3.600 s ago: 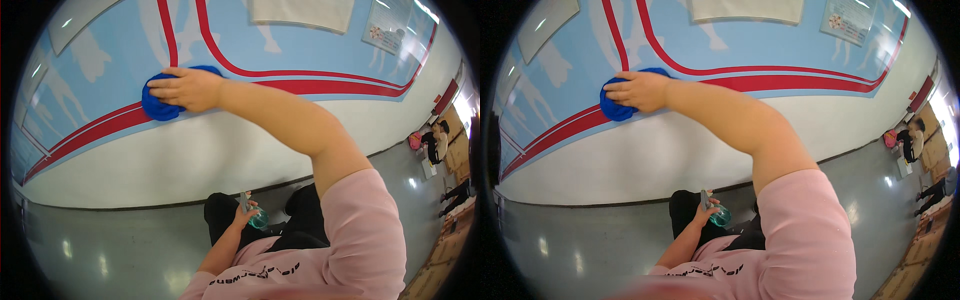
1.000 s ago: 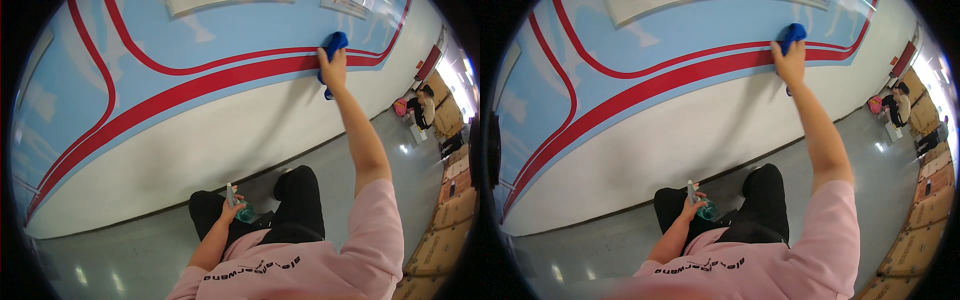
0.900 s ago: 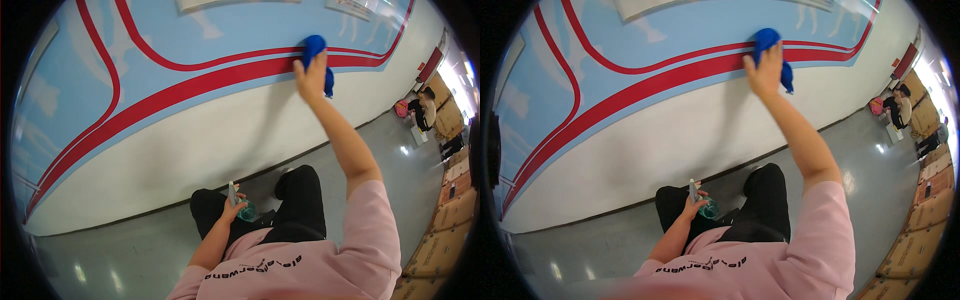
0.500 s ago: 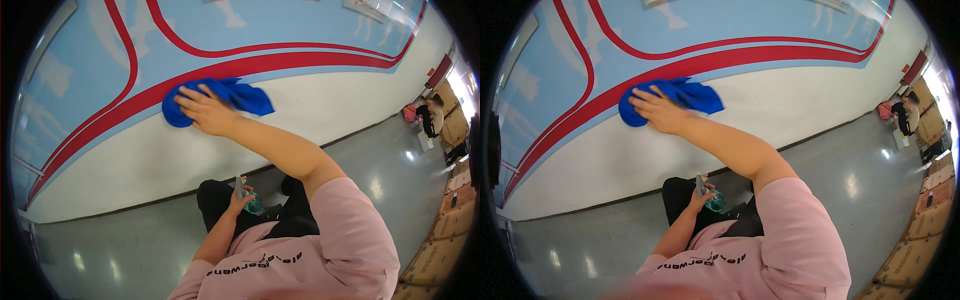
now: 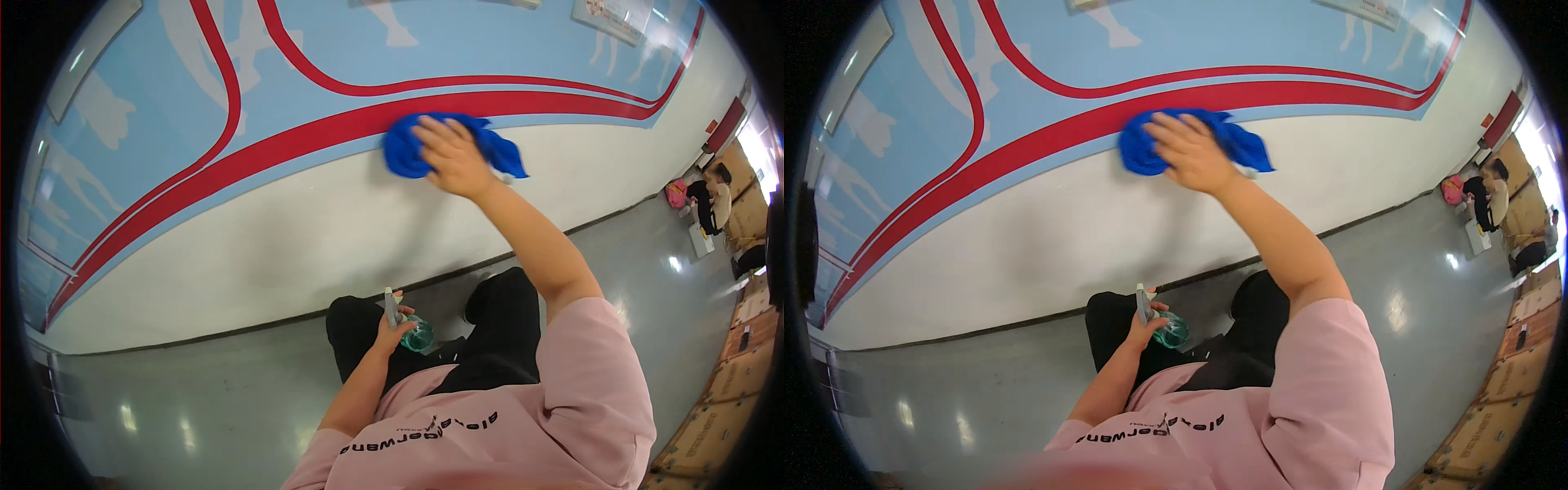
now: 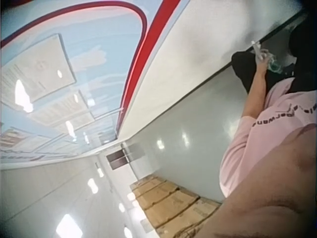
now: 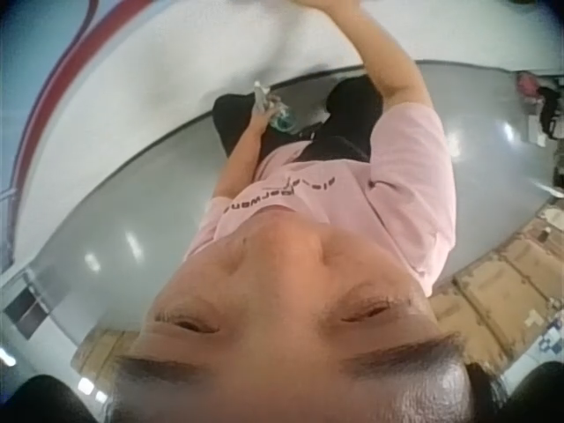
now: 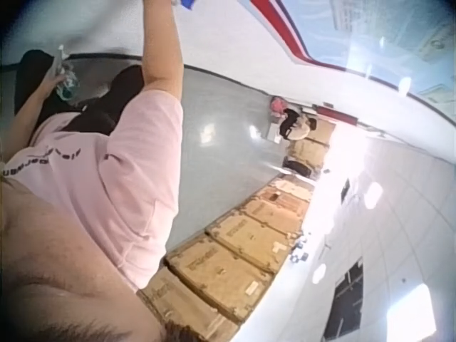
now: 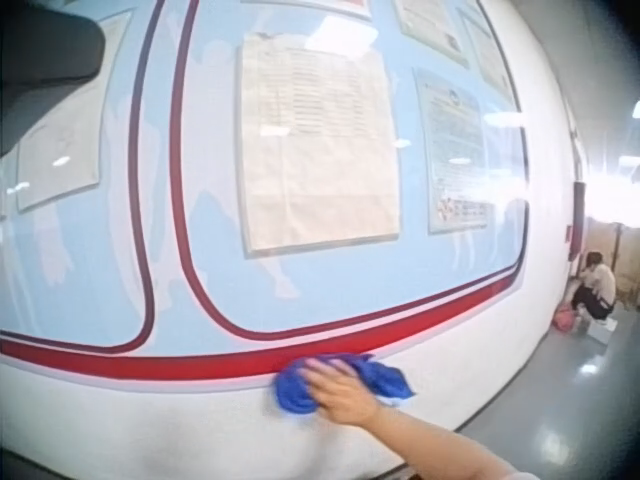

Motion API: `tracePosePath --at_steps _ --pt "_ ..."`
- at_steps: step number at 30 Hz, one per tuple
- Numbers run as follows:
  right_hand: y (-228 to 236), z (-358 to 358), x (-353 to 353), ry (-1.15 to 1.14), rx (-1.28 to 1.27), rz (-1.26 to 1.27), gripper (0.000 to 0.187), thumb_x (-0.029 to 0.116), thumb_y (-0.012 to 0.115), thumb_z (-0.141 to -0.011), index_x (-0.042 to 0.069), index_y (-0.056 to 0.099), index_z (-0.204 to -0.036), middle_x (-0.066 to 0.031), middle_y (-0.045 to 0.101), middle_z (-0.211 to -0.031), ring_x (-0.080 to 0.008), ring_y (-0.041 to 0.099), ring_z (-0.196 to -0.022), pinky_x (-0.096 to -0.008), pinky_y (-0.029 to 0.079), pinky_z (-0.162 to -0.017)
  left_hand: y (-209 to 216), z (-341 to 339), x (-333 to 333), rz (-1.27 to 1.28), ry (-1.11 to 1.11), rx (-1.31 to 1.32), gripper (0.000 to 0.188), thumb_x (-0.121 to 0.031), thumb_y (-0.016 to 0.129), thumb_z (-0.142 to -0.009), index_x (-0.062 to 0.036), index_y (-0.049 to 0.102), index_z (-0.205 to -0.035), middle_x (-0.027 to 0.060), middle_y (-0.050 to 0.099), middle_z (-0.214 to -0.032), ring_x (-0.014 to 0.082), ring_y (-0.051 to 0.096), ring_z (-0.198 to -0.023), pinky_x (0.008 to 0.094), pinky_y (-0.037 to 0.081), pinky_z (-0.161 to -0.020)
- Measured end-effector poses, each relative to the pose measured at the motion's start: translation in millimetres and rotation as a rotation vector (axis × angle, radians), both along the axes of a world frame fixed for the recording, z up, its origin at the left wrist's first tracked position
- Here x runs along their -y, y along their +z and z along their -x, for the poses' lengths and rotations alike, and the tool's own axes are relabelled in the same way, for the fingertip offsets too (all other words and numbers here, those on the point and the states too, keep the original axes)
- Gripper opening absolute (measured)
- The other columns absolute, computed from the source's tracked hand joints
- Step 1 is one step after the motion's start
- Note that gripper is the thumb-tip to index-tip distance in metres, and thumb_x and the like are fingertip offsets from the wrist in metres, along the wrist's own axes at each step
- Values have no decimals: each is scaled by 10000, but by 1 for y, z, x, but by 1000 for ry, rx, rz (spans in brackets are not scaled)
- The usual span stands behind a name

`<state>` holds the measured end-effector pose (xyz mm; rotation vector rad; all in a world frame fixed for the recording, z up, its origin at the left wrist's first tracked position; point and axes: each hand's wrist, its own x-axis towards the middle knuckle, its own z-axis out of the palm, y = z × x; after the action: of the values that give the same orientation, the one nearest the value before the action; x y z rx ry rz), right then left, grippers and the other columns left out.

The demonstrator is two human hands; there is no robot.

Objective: Clean a mural or painted wall using a spray bottle and cloth.

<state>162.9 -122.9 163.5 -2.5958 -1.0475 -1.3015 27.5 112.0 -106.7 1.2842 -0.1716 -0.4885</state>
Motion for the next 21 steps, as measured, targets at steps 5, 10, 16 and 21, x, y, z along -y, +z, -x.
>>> tracePosePath --at_steps 5,10,16,21 --pt "-7 21 68 -311 196 -198 234 79 609 -565 12 568 -786 -178 467 -1183 -321 411 -1150 -420 363 -909 4 -3 0 -31 -75 -26 743 53 637 -619 -133 315 -1262 66 536 -936 147 507 -823 277 428 -717" --pt "-16 53 76 -156 -306 -1450 218 153 526 -796 11 573 -954 -88 545 -1098 -248 503 -1036 -324 394 -861 -1 -6 0 -39 -78 -23 764 79 632 -621 -151 325 -1282 50 518 -915 128 500 -786 262 444 -684" --pt "-34 105 48 562 -597 -2338 356 296 480 -846 42 497 -1095 -92 566 -1029 -225 550 -905 -344 432 -812 -4 -7 -6 -48 -53 -36 755 56 624 -612 -118 314 -1278 51 544 -922 137 509 -804 277 440 -702" --pt "-46 132 29 644 -741 -2345 482 428 453 -827 51 488 -1124 -116 554 -1055 -251 571 -865 -371 471 -759 -6 -7 -1 -61 -50 -32 761 49 627 -617 -128 315 -1288 53 536 -922 127 491 -784 270 423 -690"
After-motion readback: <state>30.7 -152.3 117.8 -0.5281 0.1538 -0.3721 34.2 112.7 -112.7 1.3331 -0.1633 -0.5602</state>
